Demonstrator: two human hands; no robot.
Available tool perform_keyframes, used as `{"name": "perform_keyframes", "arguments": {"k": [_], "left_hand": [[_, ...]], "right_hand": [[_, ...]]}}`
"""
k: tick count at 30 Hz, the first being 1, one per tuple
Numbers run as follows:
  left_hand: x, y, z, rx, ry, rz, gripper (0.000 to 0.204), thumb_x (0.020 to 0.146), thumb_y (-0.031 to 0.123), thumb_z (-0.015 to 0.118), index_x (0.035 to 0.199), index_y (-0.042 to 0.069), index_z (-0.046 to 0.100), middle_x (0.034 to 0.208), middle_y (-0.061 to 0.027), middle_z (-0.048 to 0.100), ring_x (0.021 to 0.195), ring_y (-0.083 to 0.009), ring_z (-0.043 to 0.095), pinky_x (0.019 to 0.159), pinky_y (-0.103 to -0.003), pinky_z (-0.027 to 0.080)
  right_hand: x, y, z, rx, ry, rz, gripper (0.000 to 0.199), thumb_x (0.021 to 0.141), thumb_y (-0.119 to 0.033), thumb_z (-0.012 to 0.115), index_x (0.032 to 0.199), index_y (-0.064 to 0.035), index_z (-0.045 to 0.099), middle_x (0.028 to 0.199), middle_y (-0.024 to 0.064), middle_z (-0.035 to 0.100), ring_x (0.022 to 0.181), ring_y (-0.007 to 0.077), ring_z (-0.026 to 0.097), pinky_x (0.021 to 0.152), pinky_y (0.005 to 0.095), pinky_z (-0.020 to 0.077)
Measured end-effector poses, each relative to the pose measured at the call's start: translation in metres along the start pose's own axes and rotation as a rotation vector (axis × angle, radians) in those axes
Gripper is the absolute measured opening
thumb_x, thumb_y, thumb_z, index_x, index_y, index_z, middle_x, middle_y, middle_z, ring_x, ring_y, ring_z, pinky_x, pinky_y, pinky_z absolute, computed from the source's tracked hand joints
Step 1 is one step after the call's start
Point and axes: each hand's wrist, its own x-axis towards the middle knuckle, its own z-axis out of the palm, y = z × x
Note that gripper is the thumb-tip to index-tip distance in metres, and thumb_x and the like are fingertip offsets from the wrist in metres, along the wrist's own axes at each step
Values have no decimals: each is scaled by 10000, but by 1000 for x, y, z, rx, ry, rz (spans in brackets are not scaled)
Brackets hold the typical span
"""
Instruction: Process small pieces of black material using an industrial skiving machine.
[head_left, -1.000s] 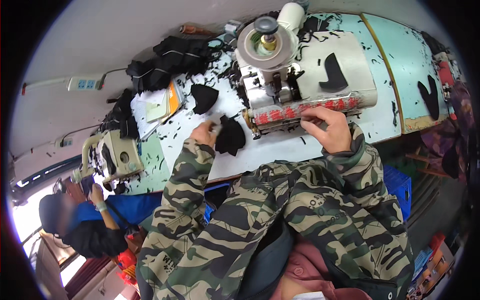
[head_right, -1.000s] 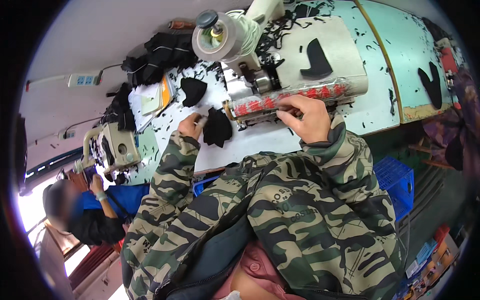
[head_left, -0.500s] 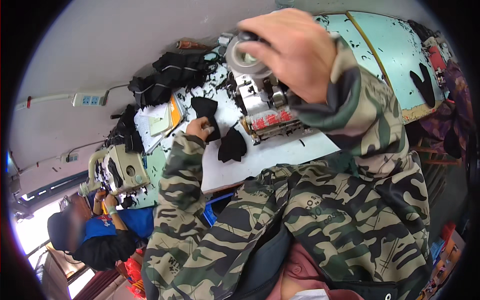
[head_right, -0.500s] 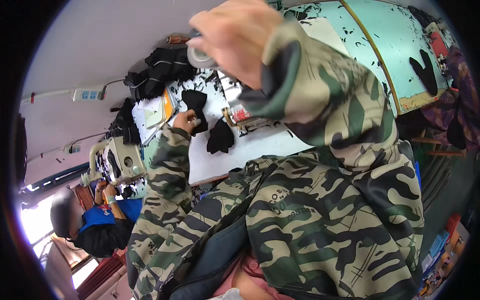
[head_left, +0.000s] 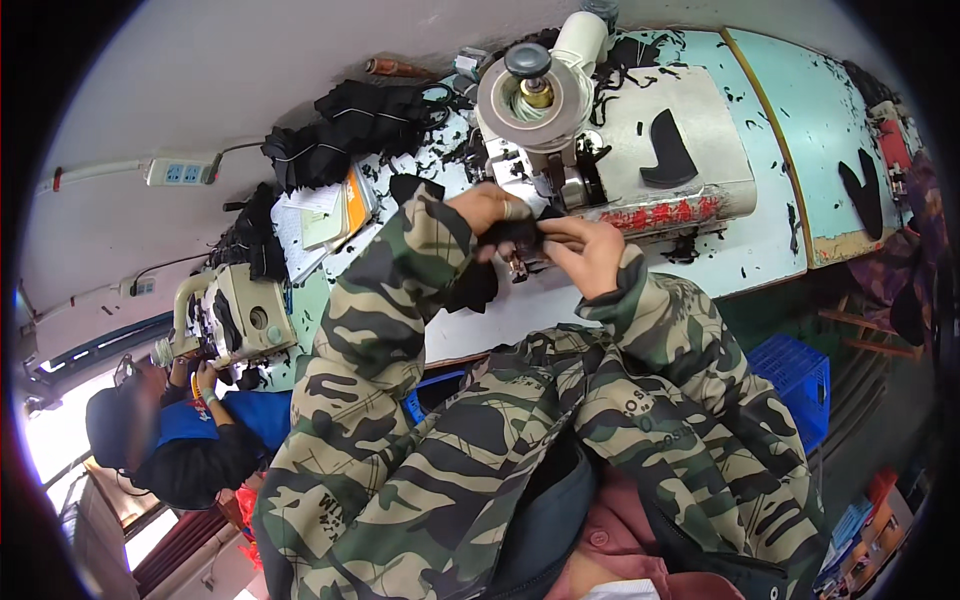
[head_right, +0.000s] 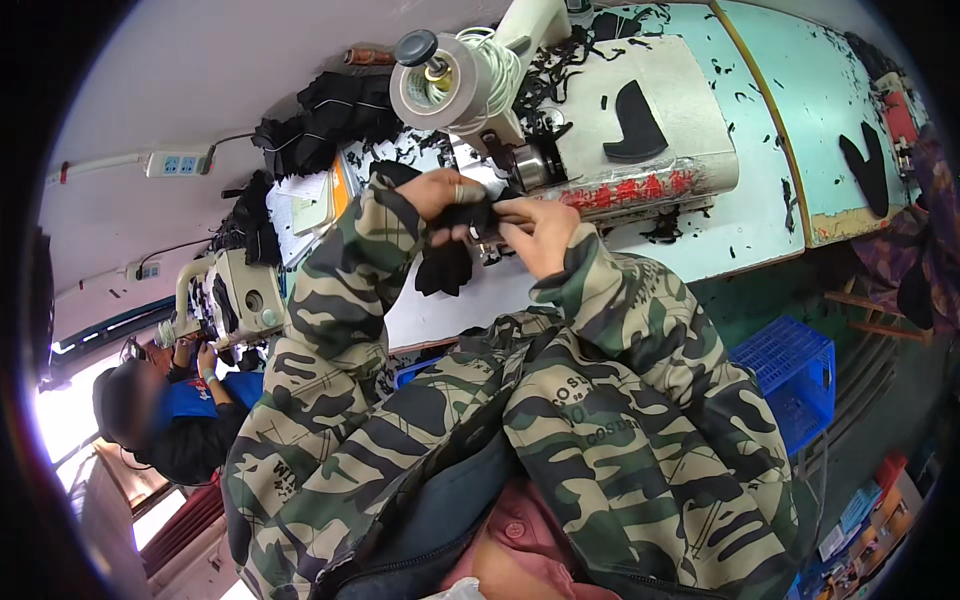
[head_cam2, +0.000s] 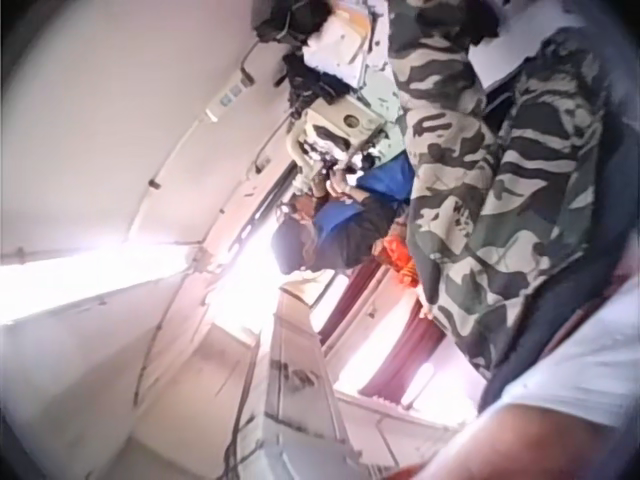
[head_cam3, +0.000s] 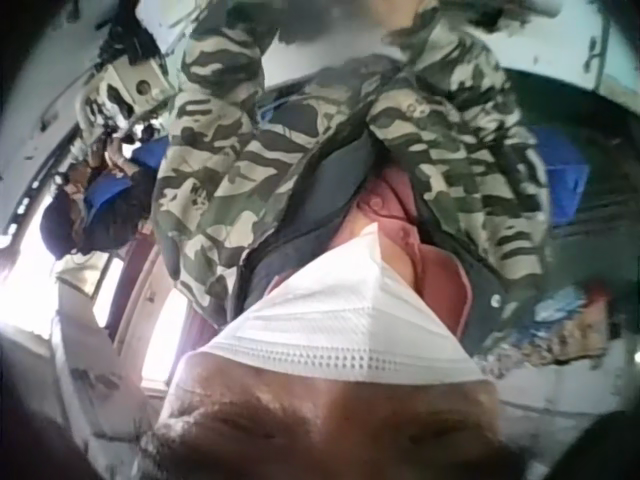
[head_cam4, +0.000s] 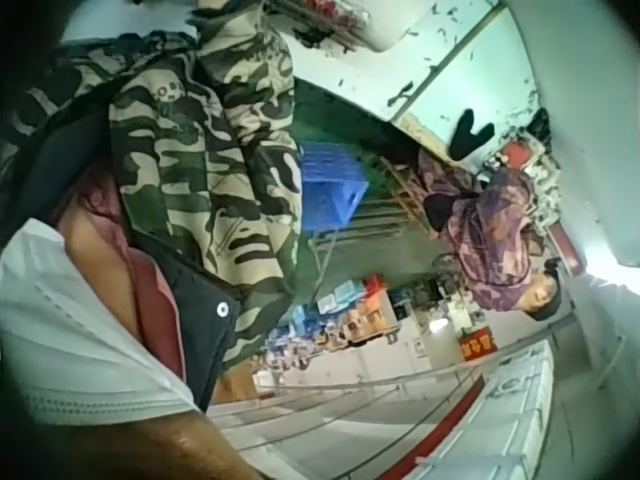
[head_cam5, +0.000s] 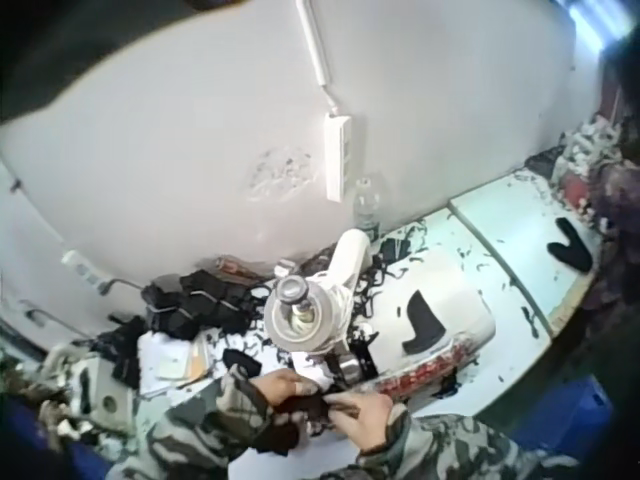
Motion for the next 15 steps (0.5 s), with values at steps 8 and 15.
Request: {"name": "perform_keyframes", "arguments": {"k": [8,15], "left_hand": [[13,9,24,-24,227,54,197,903,203,469,946,34,561,590,-44,557,376,-89,485,311,-203,347],[7,10,42,-73,337,103,193,896,183,477,938,10,551,566,-49,556,360,-100,490,312,-208,328]], "right_hand": [[5,-17,-41,-327,127,-46,309,773,-150,630,1040,-1,583,788,129,651,705,169,645,646,270,493],[11,-12,-38,-572,181,-220,308,699,-138,670,975,-22,599,789,134,643,661,209,633,627,283,488]]}}
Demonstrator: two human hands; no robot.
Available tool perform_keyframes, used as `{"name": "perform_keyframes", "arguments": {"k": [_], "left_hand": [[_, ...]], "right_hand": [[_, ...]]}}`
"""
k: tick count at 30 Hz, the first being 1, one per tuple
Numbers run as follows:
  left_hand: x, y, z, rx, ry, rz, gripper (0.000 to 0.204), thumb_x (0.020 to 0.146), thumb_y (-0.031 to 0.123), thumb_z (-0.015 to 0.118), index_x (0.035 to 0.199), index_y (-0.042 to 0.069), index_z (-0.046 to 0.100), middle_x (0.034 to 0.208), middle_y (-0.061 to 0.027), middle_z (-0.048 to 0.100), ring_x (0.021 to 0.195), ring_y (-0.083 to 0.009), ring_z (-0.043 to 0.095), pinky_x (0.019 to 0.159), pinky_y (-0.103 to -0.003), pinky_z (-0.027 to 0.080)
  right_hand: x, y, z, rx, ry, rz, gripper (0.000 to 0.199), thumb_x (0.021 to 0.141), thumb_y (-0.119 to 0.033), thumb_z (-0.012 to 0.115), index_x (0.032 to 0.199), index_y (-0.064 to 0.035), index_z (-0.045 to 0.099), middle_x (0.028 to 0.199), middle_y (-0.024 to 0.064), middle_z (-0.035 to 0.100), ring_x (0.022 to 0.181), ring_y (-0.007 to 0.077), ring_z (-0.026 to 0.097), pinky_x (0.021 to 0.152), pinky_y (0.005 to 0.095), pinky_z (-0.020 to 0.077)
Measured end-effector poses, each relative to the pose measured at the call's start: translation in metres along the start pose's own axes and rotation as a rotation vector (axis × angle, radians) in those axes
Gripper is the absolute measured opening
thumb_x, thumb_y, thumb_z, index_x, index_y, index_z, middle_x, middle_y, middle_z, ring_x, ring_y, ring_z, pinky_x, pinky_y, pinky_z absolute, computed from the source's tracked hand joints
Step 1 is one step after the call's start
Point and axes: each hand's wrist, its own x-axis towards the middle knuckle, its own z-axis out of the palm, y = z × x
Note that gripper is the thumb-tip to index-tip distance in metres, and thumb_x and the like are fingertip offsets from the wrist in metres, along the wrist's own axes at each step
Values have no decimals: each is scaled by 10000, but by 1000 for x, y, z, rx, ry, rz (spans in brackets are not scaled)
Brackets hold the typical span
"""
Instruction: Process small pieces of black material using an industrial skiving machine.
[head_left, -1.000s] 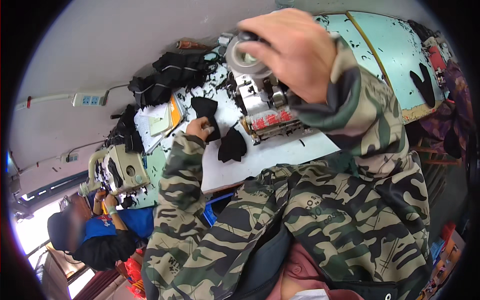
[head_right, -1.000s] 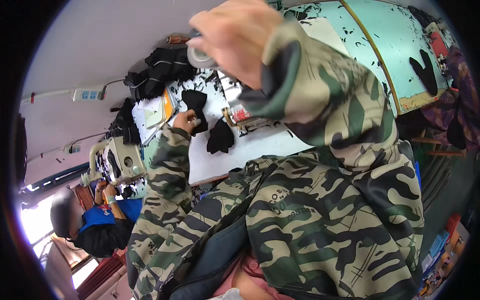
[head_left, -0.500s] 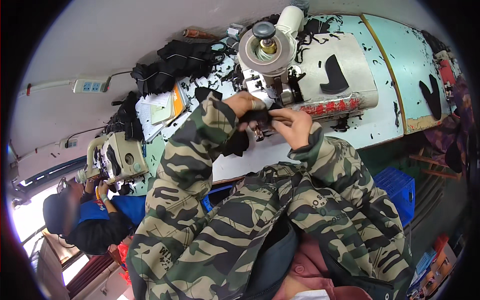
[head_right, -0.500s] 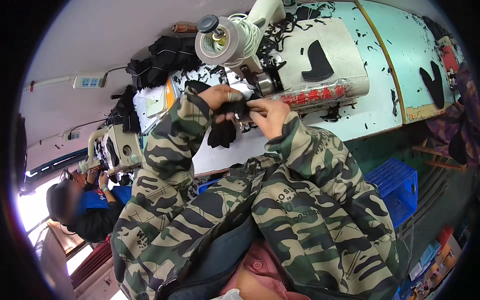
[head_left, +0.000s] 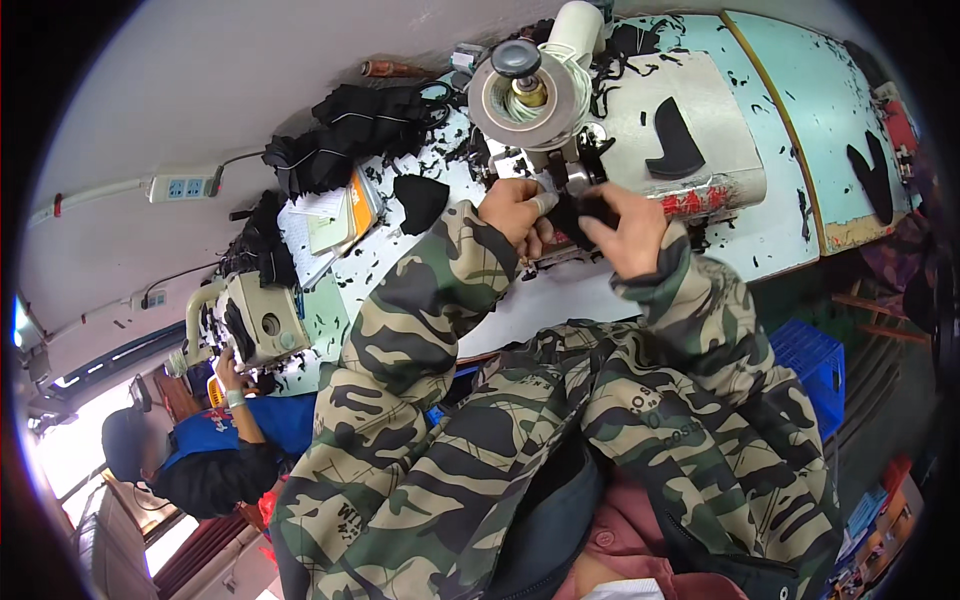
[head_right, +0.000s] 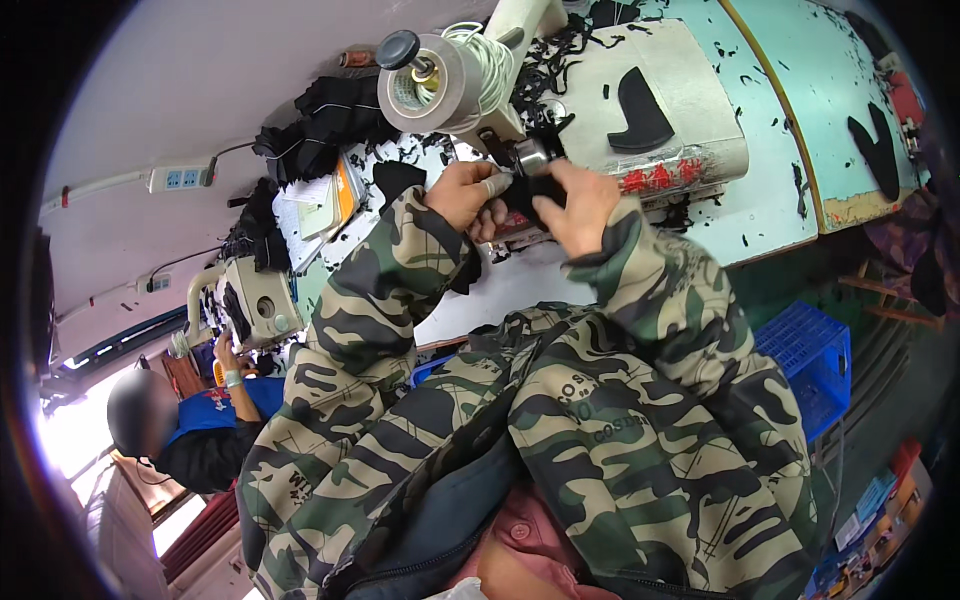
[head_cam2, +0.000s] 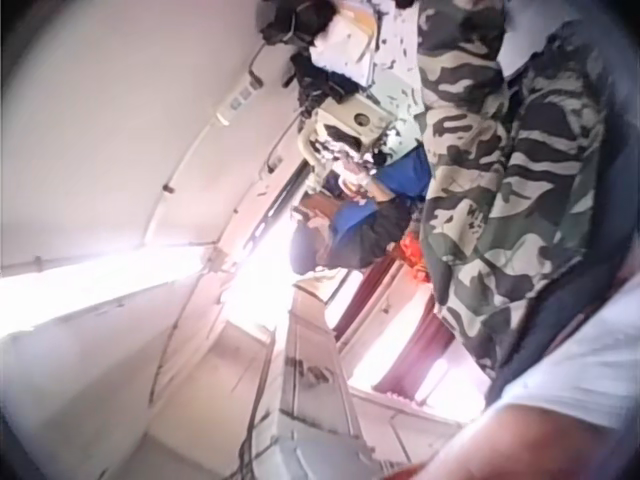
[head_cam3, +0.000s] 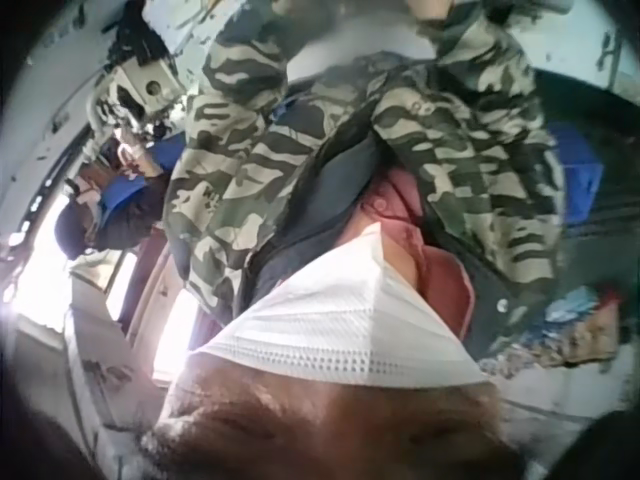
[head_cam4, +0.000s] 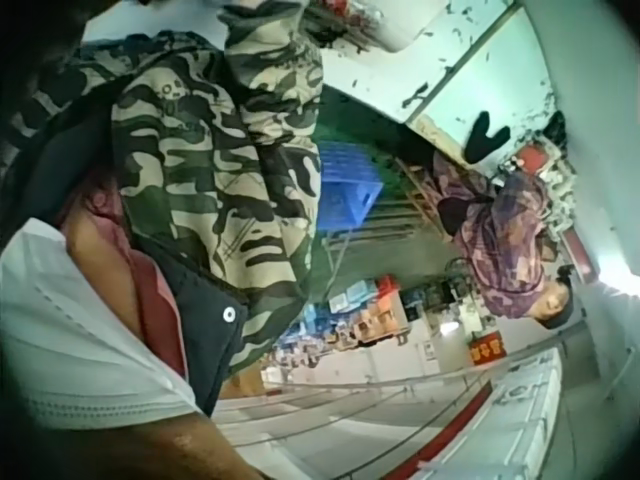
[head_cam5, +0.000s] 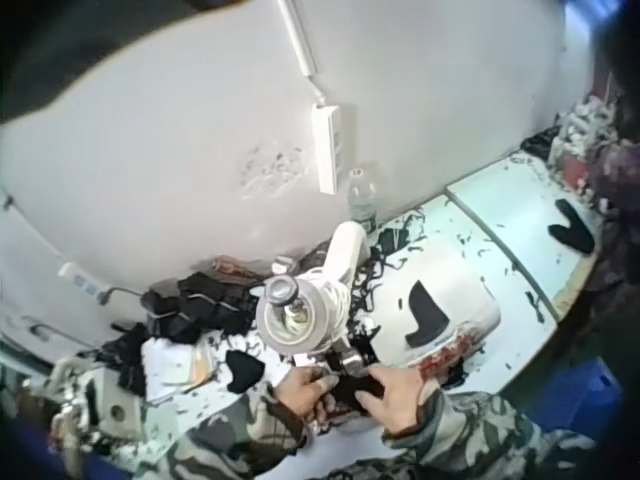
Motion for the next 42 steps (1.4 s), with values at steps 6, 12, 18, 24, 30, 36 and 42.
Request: {"name": "perform_keyframes", "arguments": {"k": [6,12,18,24,30,36,42], "left_hand": [[3,-58,-28,729,628,738,227,849,225,521,775,23,593,570,-147,564,423,-277,536,407,-365,401],[-14,-170,-53,1024,331,92,357,734,367,645,836,26,614,733,-201,613,745,-372,603,675,-452,468],[-40,-150,-56,1001,368,193,218,715,192,646,866,37,622,760,-174,622,727,-338,608,667,-386,477],[-63,-38,-27,748,-183,575,275,771,89,562,1036,17,556,749,-139,621,581,-254,599,555,-339,476],[-19,-4,-28,-15,-331,-101,231,890,250,481,950,52,582,592,-42,567,336,-76,456,290,-195,331],[24,-3,-52,114,-272,-137,175,853,172,551,933,32,618,686,-21,614,454,-65,521,383,-179,403],[39,-1,-59,20,-330,-64,153,836,128,574,885,-7,628,709,-31,620,549,-90,578,484,-211,462]], "right_hand": [[-5,10,-26,348,52,194,227,709,-131,653,901,-12,633,702,114,616,616,174,596,589,286,458],[17,37,-96,-566,293,-286,218,696,-64,652,913,-75,643,899,76,607,843,255,565,691,338,449],[-9,0,-66,-38,120,-220,148,678,-87,664,817,-41,637,849,105,618,780,280,581,707,355,457],[-27,-14,-1,655,-493,65,144,692,-55,667,821,-26,612,781,101,634,739,160,608,689,274,476],[-20,-17,15,189,-70,-40,176,776,13,575,951,26,577,844,66,641,710,123,620,627,243,487],[-8,-10,34,991,-289,488,303,836,-15,537,1109,113,508,976,184,614,861,251,642,673,273,526],[-4,-16,41,1401,-275,722,341,819,-30,575,1115,119,495,996,184,606,881,242,630,707,291,524]]}}
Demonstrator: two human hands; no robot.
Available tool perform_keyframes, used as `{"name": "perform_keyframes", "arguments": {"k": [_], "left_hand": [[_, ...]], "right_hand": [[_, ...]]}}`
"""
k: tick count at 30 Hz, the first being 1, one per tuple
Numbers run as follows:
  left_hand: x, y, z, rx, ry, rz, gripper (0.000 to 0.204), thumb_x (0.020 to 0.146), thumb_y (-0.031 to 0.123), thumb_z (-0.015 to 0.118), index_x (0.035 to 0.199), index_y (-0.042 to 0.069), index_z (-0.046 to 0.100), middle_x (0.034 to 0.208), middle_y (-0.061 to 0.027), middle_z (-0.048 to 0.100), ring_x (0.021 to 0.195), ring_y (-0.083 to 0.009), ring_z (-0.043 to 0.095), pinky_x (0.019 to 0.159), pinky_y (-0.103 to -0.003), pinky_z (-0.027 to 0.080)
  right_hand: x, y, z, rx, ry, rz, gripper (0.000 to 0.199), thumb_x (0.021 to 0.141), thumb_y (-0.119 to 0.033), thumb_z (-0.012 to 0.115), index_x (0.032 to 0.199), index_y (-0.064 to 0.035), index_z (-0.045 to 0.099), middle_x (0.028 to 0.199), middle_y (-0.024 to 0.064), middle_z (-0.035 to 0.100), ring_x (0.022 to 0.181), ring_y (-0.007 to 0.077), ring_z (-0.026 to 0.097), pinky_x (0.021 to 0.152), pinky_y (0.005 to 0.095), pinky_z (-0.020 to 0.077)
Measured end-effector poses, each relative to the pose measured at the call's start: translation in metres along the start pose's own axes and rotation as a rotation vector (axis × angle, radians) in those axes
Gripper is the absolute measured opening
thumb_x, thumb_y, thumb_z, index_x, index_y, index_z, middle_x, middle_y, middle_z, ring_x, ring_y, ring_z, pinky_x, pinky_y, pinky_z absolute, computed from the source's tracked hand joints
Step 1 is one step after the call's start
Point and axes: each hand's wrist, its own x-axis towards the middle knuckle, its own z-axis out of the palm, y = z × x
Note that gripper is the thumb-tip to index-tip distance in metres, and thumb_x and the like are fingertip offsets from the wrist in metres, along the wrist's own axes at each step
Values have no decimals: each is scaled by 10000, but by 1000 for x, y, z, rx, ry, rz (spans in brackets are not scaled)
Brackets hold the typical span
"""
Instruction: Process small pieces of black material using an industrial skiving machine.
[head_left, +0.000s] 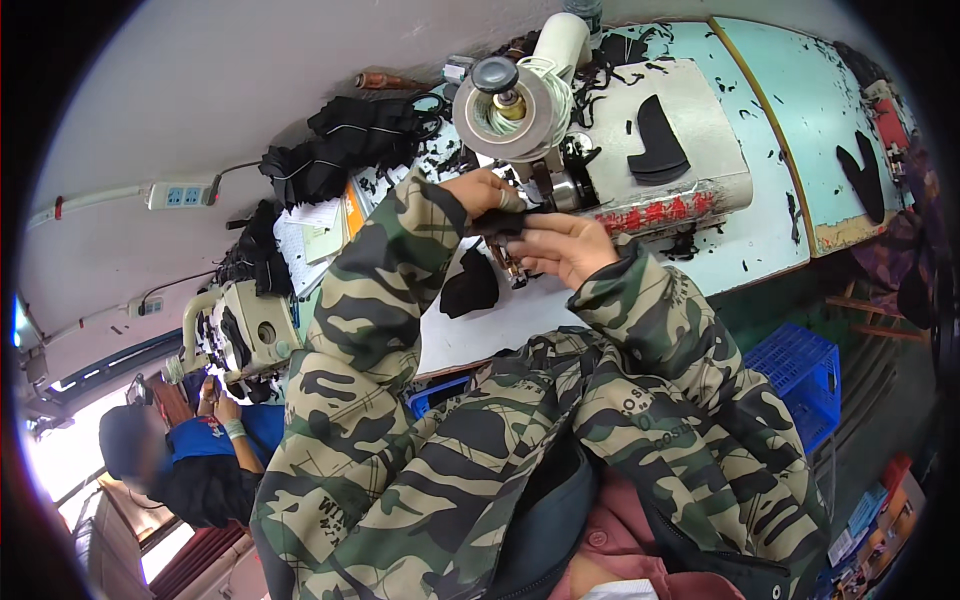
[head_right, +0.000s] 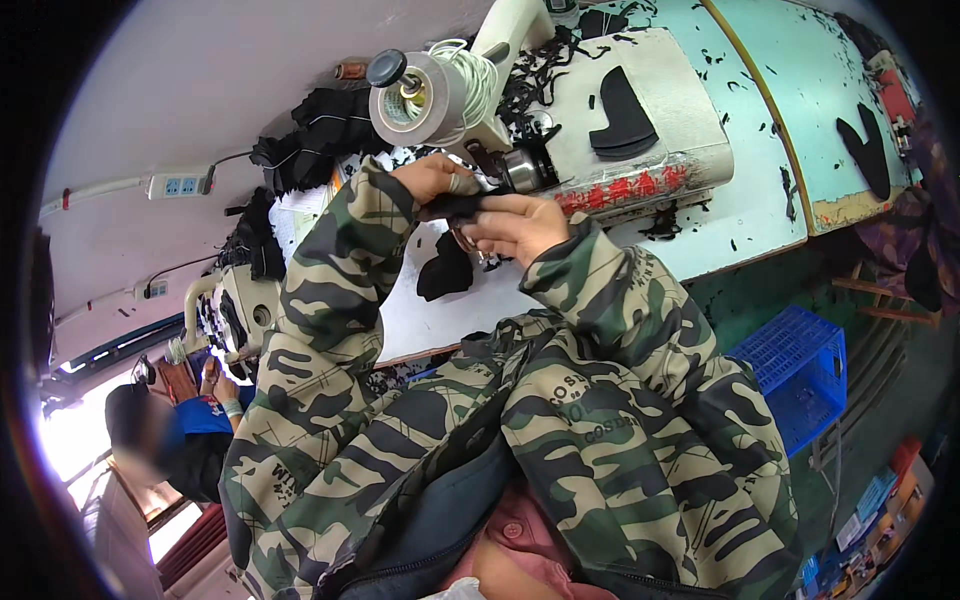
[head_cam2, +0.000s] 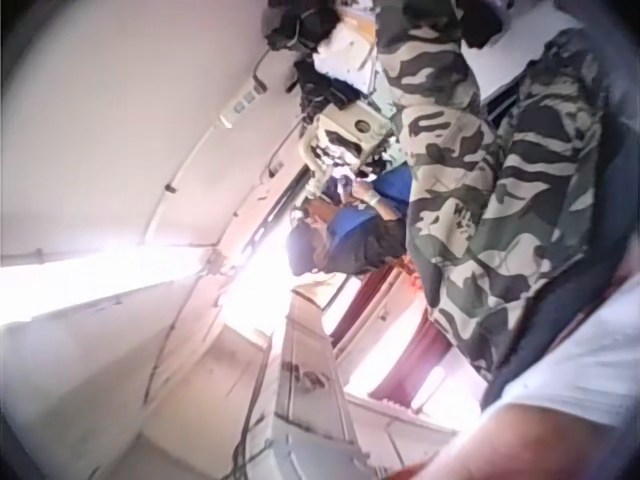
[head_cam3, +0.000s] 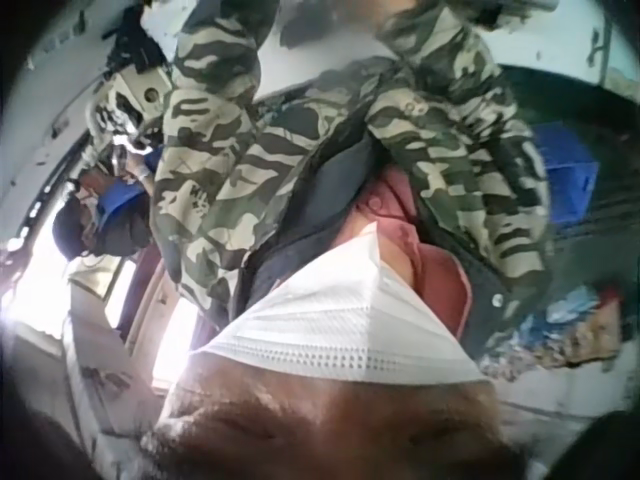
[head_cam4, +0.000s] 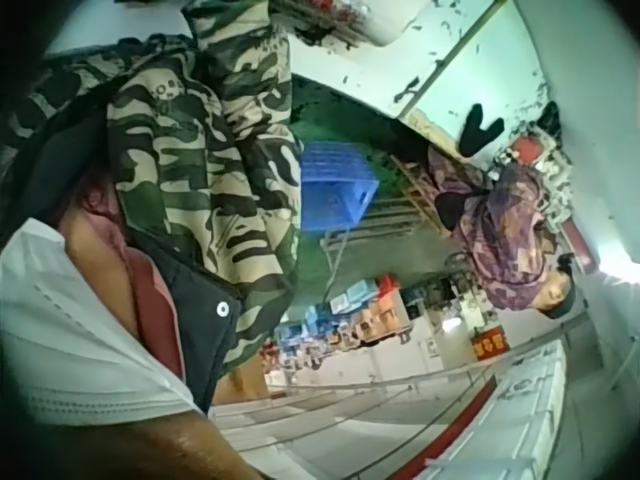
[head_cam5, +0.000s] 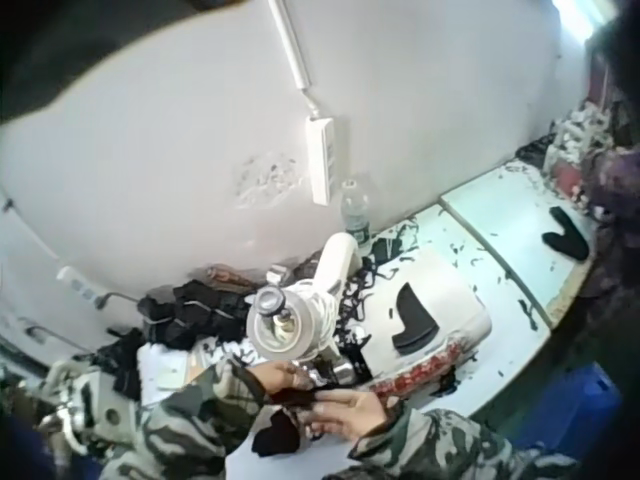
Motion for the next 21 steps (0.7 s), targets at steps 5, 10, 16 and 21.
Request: {"name": "perform_keyframes", "arguments": {"k": [5,10,16,21], "left_hand": [[-8,7,41,60,183,-19,180,881,242,533,935,93,617,684,42,593,436,-21,466,364,-140,333],[-14,-2,72,46,383,74,217,904,213,472,997,54,587,598,-10,547,379,-69,424,330,-193,292],[-27,-33,33,557,846,465,191,859,219,491,817,49,568,509,-91,520,408,-196,506,397,-314,403],[-40,-142,15,1291,664,43,252,750,270,636,875,58,582,709,-152,609,700,-340,608,636,-415,474]], "right_hand": [[-25,-35,-17,-1153,195,-540,448,764,-142,642,1149,39,501,944,159,626,768,231,632,672,292,495],[-5,-58,-18,-1565,372,-716,357,687,-188,677,1000,-35,599,821,132,643,739,270,624,659,326,477],[-28,-55,-20,-1036,258,-703,177,722,-122,636,882,-48,647,776,119,631,717,227,615,682,296,474],[-39,-133,-50,-1697,566,-1228,184,744,-87,619,924,-48,626,876,104,614,797,260,580,725,339,461]]}}
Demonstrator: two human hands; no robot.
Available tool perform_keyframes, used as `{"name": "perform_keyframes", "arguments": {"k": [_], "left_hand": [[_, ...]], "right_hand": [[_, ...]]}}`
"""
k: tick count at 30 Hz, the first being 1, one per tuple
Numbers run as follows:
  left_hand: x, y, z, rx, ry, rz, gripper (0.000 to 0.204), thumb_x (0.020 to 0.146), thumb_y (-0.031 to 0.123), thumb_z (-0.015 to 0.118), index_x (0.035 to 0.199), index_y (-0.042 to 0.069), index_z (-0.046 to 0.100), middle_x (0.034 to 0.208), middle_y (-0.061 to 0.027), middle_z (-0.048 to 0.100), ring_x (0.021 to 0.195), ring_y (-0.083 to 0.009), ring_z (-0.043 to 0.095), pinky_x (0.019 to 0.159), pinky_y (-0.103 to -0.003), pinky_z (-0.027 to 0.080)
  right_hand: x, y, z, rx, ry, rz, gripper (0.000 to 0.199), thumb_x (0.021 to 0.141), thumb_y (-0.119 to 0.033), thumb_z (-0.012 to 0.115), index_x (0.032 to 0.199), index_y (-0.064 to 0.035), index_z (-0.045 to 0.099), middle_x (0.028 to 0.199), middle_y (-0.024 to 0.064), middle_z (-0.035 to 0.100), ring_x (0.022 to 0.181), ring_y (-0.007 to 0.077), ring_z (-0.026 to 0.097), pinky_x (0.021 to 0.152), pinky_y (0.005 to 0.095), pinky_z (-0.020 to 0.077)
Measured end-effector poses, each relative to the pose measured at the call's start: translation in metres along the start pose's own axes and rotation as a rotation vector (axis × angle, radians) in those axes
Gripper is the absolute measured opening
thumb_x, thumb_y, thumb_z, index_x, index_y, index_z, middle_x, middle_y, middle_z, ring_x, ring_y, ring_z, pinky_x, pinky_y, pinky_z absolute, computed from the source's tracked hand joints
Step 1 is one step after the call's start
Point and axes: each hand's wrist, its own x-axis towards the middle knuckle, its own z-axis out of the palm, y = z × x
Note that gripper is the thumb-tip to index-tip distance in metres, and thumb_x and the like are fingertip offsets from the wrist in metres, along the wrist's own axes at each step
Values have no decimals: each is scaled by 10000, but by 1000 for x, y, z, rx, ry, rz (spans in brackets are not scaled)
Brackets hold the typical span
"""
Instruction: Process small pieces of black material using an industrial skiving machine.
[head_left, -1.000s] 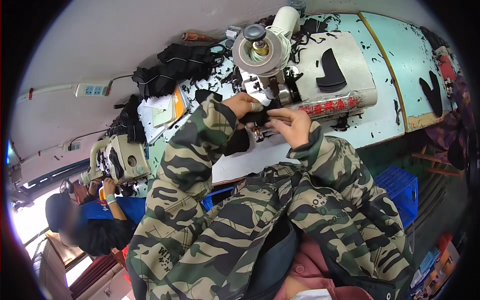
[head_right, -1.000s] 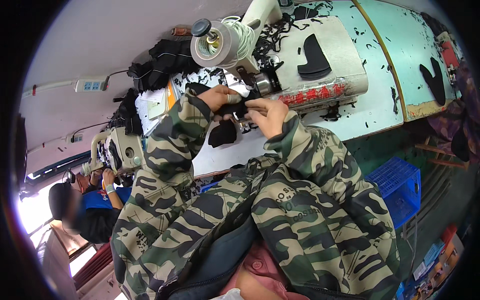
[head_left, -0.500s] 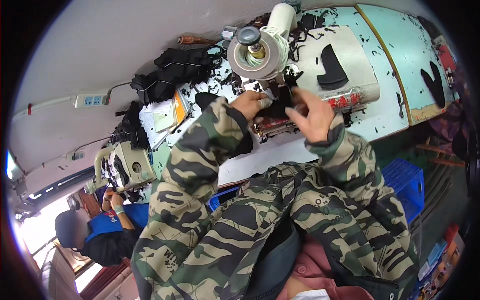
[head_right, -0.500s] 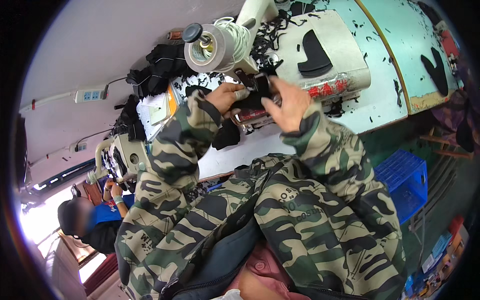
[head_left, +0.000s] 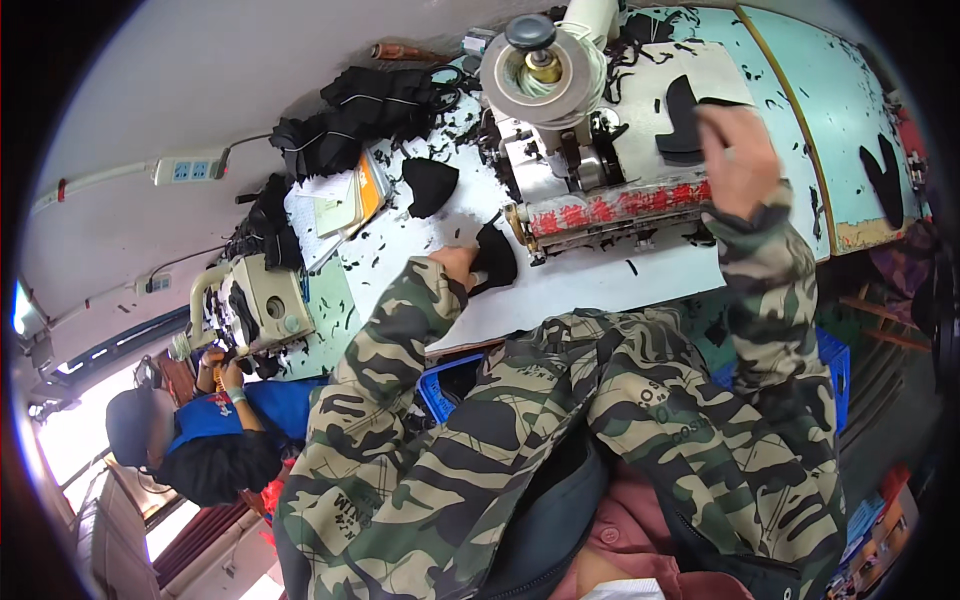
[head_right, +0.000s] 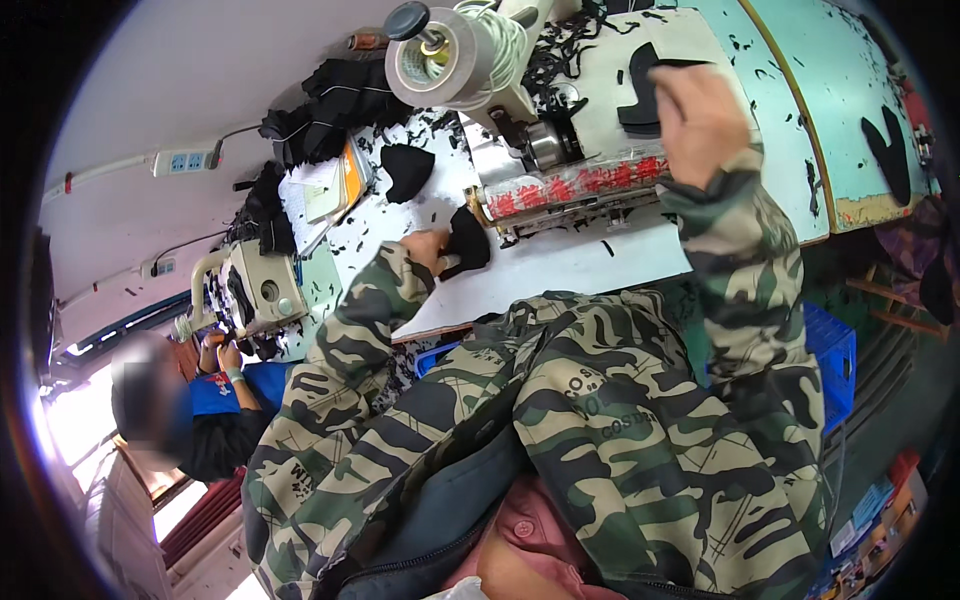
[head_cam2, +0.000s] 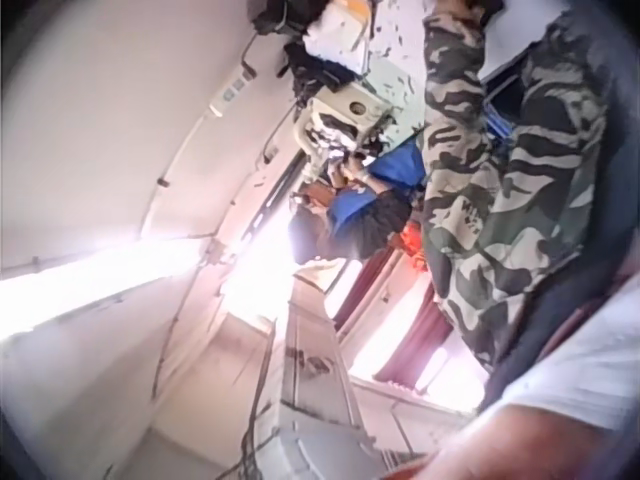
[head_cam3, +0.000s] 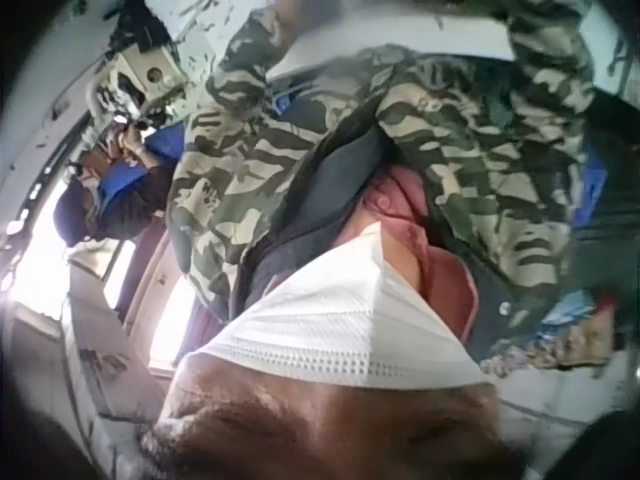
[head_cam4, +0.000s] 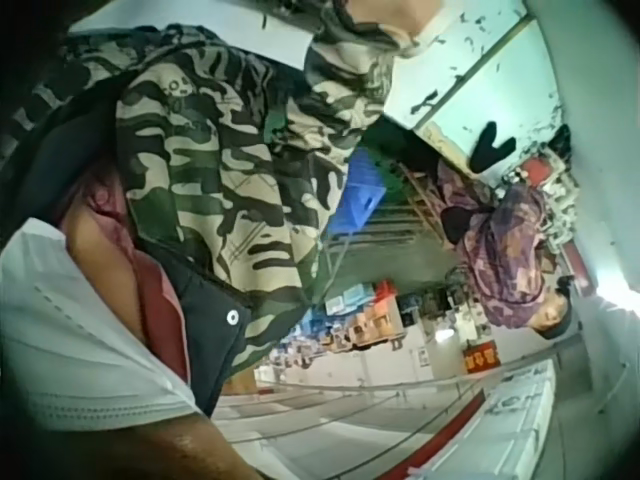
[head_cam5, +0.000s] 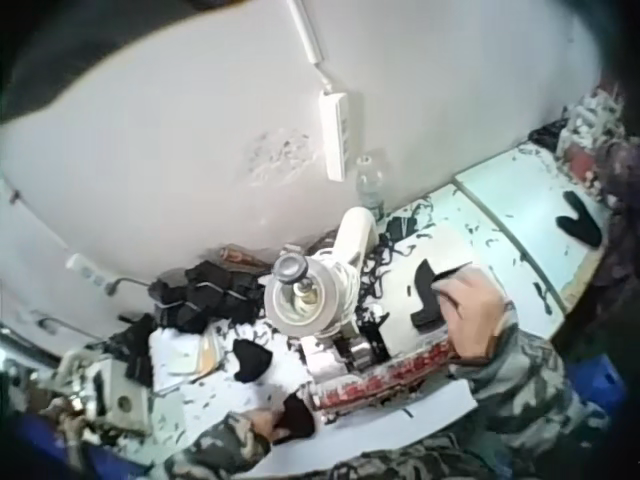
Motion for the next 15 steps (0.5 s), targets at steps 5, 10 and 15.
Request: {"name": "perform_keyframes", "arguments": {"k": [5,10,15], "left_hand": [[-26,-5,-12,-113,-120,4,281,781,274,607,1001,100,587,915,-135,611,844,-333,604,746,-415,476],[-20,1,-1,10,80,39,157,821,224,531,942,132,570,857,-94,569,731,-302,615,626,-399,498],[-4,-6,0,105,-3,62,149,826,190,514,962,142,551,836,-89,570,716,-299,618,590,-403,494]], "right_hand": [[-29,-34,19,197,-115,-4,197,713,-122,663,892,-46,632,852,89,623,760,242,580,695,323,459],[-67,-65,29,736,-661,357,185,751,-115,646,897,-3,628,760,83,623,646,128,579,597,247,455],[-86,-66,43,801,-795,408,187,754,-102,632,904,10,621,760,94,637,678,146,606,629,272,471]]}}
